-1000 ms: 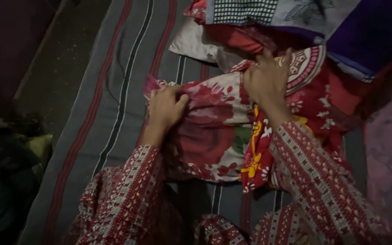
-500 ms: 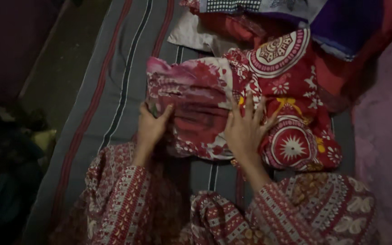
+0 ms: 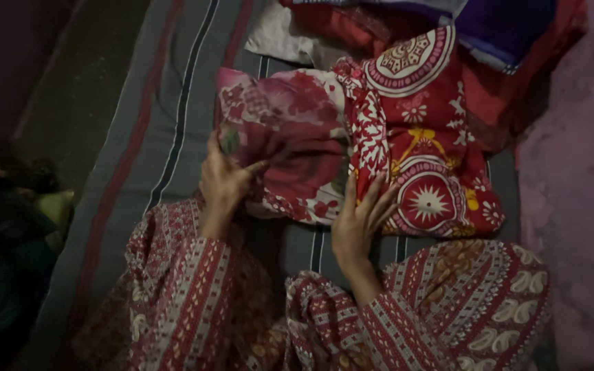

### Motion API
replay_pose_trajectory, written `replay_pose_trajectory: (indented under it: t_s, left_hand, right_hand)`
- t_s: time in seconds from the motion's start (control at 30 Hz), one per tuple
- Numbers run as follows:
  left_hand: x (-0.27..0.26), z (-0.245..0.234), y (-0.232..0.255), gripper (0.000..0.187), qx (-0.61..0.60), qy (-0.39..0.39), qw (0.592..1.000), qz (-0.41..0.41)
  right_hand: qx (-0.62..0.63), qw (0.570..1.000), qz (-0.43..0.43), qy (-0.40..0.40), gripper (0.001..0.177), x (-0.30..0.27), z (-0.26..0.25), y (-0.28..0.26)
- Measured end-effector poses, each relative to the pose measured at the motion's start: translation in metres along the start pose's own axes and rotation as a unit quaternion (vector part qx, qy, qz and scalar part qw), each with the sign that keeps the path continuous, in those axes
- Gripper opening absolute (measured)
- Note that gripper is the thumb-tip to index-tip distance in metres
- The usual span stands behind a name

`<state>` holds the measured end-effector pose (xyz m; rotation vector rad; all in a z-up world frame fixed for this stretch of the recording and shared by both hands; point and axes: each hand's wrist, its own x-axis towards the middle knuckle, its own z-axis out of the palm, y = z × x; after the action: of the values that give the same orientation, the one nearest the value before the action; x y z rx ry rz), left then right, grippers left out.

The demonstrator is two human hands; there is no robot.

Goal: The person puts several pillows into decorative pillowcases by hand, smoothing the fabric and adjusting the fit while sitting on a bed.

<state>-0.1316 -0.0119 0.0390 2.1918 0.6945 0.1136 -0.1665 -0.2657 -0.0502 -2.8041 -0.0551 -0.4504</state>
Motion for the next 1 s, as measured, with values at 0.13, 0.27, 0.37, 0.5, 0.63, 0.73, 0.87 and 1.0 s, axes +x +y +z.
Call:
replay_pose_trajectory:
  t_s: [0.13, 0.27, 0.37, 0.5, 0.63, 0.73, 0.87, 1.0]
  left_hand:
    - [0.006, -0.004, 0.015, 0.095, -0.038, 0.103, 0.983, 0.15]
    - [0.027, 0.003, -0.012, 0.079, 0.037, 0.161, 0.968, 0.191]
    - [0.029, 0.01, -0.025, 0.076, 0.09, 0.14, 0.968, 0.19]
    - [-0.015, 0.032, 0.004, 0.11, 0.1, -0.021, 0.928, 0.359]
    - [-0.049, 0.045, 0.024, 0.128, 0.27, -0.213, 0.892, 0.293]
    - [-0.033, 0.058, 0.006, 0.114, 0.236, -0.153, 0.904, 0.321]
    - [-0.007, 0.068, -0.036, 0.1, 0.232, -0.058, 0.9, 0.365]
    - [-0.01, 0.072, -0.036, 0.105, 0.354, 0.015, 0.861, 0.365]
  right_hand:
    - [0.023, 0.999, -0.03, -0.005, 0.079, 0.007, -0.006, -0.01]
    - [0.096, 0.994, -0.06, 0.003, 0.076, 0.002, -0.005, -0.031]
    - [0.078, 0.995, -0.06, 0.026, 0.077, 0.005, -0.004, -0.038]
    - [-0.052, 0.997, -0.043, 0.049, 0.074, 0.005, -0.002, -0.038]
    - [-0.043, 0.998, -0.039, -0.001, 0.079, 0.004, -0.008, -0.014]
    - [-0.134, 0.989, -0.036, -0.05, 0.081, 0.012, -0.012, 0.014]
    - [-0.23, 0.97, -0.014, -0.073, 0.076, 0.019, -0.008, 0.037]
    - [-0.169, 0.984, 0.005, -0.053, 0.074, 0.014, -0.005, 0.036]
